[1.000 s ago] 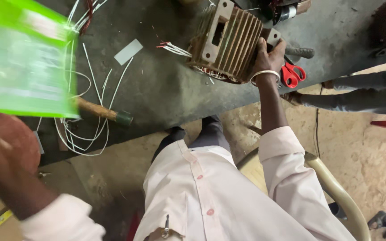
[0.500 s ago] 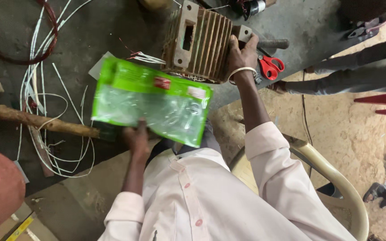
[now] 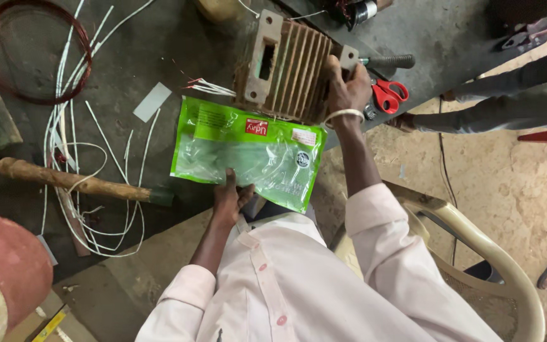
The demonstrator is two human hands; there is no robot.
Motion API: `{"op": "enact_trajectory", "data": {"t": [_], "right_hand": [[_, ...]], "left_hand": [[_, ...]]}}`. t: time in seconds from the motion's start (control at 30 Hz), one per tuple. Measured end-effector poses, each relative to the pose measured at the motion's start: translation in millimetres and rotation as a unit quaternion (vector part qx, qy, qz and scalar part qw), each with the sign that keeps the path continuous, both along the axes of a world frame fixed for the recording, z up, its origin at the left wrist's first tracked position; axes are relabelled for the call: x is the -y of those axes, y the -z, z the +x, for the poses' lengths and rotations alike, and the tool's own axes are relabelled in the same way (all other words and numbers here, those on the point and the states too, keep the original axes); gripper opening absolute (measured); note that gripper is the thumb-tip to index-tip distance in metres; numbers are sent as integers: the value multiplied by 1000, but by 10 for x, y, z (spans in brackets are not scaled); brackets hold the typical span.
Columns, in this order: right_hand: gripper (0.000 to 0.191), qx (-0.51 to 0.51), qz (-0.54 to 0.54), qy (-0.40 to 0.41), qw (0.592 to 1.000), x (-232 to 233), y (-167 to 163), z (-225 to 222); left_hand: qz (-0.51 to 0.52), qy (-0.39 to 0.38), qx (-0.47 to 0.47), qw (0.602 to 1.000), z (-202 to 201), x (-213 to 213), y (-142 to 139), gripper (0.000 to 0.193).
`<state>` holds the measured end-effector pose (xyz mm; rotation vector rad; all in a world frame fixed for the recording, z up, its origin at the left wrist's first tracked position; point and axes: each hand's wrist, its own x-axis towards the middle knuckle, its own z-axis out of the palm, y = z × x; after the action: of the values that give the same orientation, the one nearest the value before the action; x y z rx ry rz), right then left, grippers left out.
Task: The person works on a copper-wound motor stator resting on a green plastic bag on the workbench. They press and seat insulation material into the stator slots by hand, reposition the stator, and use a mallet and a flat blade to tap and adjust the windings and slot liners.
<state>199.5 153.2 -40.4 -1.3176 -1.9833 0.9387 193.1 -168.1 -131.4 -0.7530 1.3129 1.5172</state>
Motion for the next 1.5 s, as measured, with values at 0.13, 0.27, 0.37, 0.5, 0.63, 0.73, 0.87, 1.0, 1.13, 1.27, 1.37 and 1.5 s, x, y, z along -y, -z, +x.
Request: {"op": "enact_trajectory", "data": {"t": [0.13,0.27,0.37,0.5,0.63,0.73,0.87,1.0,1.13,1.27,1.37,1.5], "right_hand": [[48,-16,-12,34,999,239,11,177],[44,-89,11,46,995,654,23,257],[41,-123,52,56,990,883,33,165],[34,-167,55,43,984,986,16,45],[34,-220,-3,33,975,918,10,-33],[32,-235,-1,20,972,925,35,-27],[39,-162,78,29,983,1094,68,45],[50,-77,101,10,992,1415,32,208],[50,-18,105,-61,992,1825,-62,457],[26,-64,13,-189,980,2232,-97,661],[40,21,34,-206,978,2495,-5,740],[35,53,32,-235,970,2770,246,871]], "left_hand": [[69,-27,0,997,-27,-40,22,61],[2,135,-119,984,-186,128,-187,67],[-315,638,-233,662,-619,269,-779,67],[-262,297,-714,578,-1359,-239,-1552,75],[-131,258,-692,662,-2053,-1514,-1412,59],[-120,196,-688,689,-2073,-1615,-1135,54],[-60,163,-710,682,-1938,-1269,-963,53],[-70,162,-761,624,-1780,-987,-979,50],[-62,188,-694,692,-1582,-618,-737,48],[-140,103,-602,779,-1368,-255,-378,54],[-117,86,-616,775,-1279,42,-196,49],[-110,133,-640,749,-1187,335,-8,43]]}}
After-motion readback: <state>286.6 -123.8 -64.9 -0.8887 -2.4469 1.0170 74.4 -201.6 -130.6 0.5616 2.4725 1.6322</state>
